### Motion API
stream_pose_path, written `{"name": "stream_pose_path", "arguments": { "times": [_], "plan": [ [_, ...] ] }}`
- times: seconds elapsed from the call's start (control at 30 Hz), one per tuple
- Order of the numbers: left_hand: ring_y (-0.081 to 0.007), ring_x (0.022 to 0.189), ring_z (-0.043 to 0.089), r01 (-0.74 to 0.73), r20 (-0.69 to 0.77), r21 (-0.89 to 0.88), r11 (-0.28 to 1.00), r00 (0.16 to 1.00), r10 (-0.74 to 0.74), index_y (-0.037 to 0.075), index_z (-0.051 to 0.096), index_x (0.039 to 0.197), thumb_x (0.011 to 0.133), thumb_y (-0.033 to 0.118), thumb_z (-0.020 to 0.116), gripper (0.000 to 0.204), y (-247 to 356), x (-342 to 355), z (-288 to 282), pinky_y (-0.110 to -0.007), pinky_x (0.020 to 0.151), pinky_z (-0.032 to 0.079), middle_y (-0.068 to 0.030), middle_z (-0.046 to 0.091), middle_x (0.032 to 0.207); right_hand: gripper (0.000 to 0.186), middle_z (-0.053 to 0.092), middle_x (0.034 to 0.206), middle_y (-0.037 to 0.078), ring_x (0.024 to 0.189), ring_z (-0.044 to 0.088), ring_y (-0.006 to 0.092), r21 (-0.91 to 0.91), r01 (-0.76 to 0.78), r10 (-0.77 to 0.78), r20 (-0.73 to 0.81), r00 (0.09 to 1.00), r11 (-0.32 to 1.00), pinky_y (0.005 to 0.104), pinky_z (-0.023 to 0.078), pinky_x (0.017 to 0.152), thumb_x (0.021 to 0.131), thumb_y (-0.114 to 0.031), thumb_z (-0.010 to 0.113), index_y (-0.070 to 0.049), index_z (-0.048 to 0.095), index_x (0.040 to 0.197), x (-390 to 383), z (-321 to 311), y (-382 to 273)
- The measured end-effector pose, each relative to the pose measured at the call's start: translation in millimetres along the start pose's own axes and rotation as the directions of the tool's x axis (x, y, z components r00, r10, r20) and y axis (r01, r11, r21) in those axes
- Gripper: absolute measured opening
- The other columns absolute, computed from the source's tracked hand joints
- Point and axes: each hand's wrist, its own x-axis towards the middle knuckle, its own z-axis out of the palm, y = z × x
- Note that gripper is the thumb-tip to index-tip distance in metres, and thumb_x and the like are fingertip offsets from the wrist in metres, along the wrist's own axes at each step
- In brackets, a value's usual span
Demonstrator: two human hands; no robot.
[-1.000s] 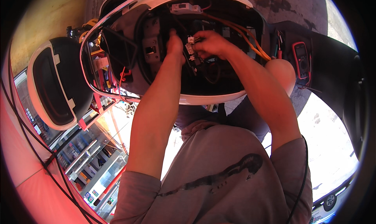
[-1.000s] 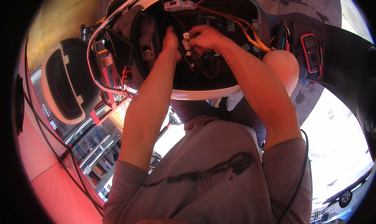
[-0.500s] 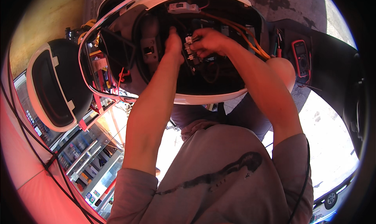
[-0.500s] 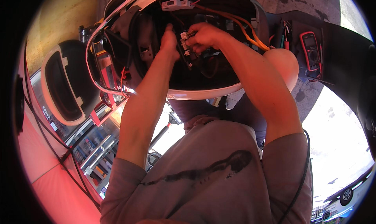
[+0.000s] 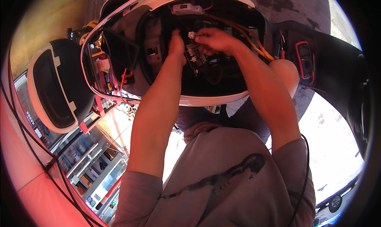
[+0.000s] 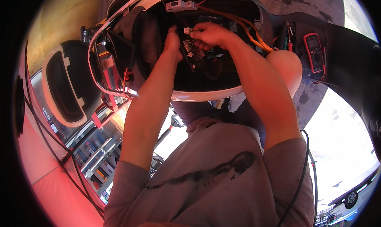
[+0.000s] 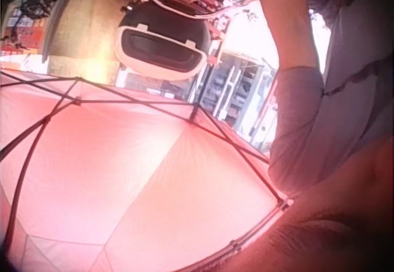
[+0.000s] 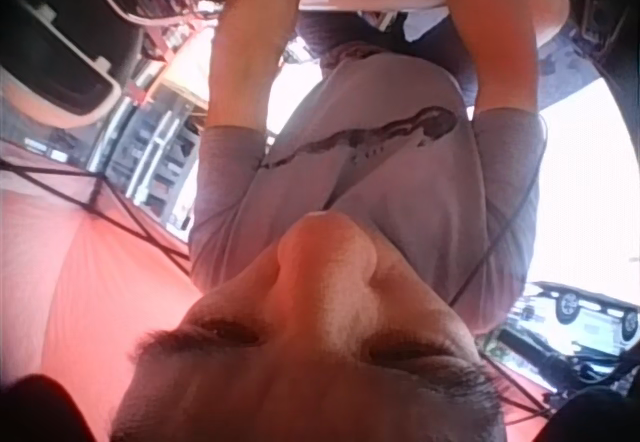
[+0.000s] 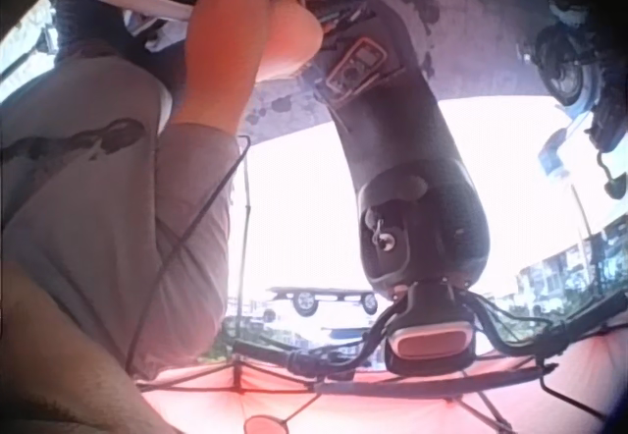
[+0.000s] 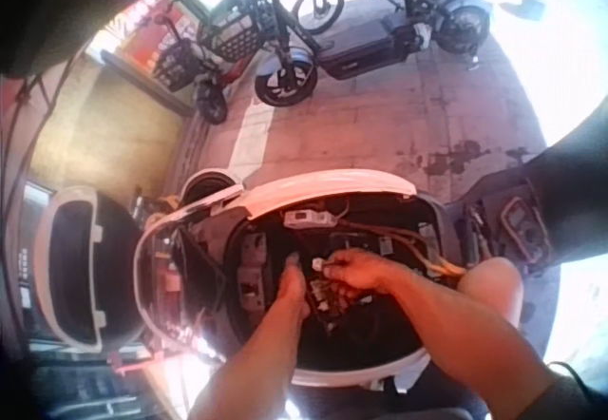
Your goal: The person works on the internal electronics of a white electric scooter with the seat compartment open. They use a multimeter to test connections and a screwdriver to adjust components within the wiring harness.
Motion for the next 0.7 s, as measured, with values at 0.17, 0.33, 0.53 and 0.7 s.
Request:
{"name": "stream_pose_path", "arguments": {
  "times": [0.17, 0.33, 0.53, 0.7],
  "plan": [
    [-0.0295, 0.088, 0.065, 0.022, 0.015, -0.054, 0.998, 1.000, -0.021, 0.002, 0.054, 0.120, 0.095, 0.044, 0.036, 0.051, 3.1, -3.3, 0.8, -0.048, 0.079, 0.055, -0.0164, 0.064, 0.103, 0.026, 0.063, 0.089, 0.002, 0.075, 0.056, 0.0114, -0.043, 0.039, -0.041, -0.047, 0.998, 0.998, 0.0259, 0.046, 0.065, 0.091, -0.029, 0.064, -0.010, 0.066, 0.108, 12.1, -5.8, 4.5],
    [-0.0290, 0.083, 0.067, 0.006, 0.036, -0.034, 0.999, 0.999, -0.005, -0.001, 0.054, 0.119, 0.092, 0.047, 0.039, 0.057, 0.1, 0.3, -0.7, -0.046, 0.073, 0.056, -0.0170, 0.064, 0.100, 0.025, 0.069, 0.094, 0.007, 0.085, 0.063, 0.0161, -0.152, 0.281, -0.309, -0.206, 0.929, 0.947, 0.0297, 0.049, 0.079, 0.085, -0.023, 0.069, -0.009, 0.070, 0.106, 25.1, -1.5, 11.5],
    [-0.0292, 0.085, 0.066, -0.004, 0.015, -0.029, 1.000, 1.000, 0.004, -0.001, 0.055, 0.118, 0.091, 0.047, 0.041, 0.057, -1.0, 4.2, -2.1, -0.045, 0.074, 0.056, -0.0169, 0.063, 0.103, 0.026, 0.071, 0.095, 0.008, 0.087, 0.065, 0.0170, -0.115, 0.308, -0.322, -0.133, 0.937, 0.944, 0.0306, 0.051, 0.081, 0.080, -0.020, 0.074, -0.009, 0.072, 0.104, 33.8, -2.2, 12.1],
    [-0.0285, 0.087, 0.065, 0.003, -0.037, -0.009, 1.000, 0.999, -0.003, -0.002, 0.054, 0.118, 0.090, 0.048, 0.044, 0.058, -2.6, 7.8, -3.6, -0.044, 0.075, 0.055, -0.0169, 0.063, 0.103, 0.027, 0.071, 0.093, 0.008, 0.087, 0.066, 0.0171, -0.153, 0.319, -0.337, -0.107, 0.935, 0.935, 0.0304, 0.051, 0.080, 0.080, -0.021, 0.075, -0.009, 0.072, 0.103, 37.0, -0.7, 12.1]
  ]
}}
